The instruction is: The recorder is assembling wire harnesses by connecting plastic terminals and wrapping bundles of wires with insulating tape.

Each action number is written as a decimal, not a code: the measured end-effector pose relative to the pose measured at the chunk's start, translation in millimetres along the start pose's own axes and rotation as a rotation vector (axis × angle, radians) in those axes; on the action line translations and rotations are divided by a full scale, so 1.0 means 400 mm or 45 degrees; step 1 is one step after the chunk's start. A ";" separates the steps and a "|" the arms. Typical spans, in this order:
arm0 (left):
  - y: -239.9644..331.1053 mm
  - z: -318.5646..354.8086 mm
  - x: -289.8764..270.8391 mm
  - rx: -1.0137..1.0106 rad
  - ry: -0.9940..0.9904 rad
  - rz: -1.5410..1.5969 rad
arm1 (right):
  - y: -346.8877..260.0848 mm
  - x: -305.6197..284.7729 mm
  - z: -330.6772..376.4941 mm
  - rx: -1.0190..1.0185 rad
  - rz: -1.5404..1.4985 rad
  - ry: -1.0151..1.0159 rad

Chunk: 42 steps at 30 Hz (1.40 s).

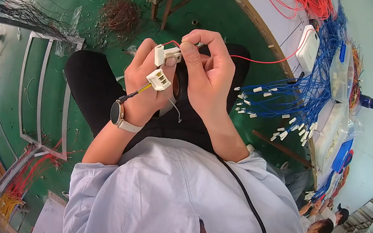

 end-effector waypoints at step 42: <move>-0.005 -0.010 0.013 -0.064 -0.289 0.176 | 0.016 0.002 0.019 0.069 -0.121 -0.177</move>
Point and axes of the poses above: each hand's wrist, its own z-axis away from the middle knuckle, its own x-axis out of the palm, y = z × x, the point moved 7 cm from there along -z, towards the middle knuckle, and after that the axes turned 15 degrees about y, right-handed, at the moved point
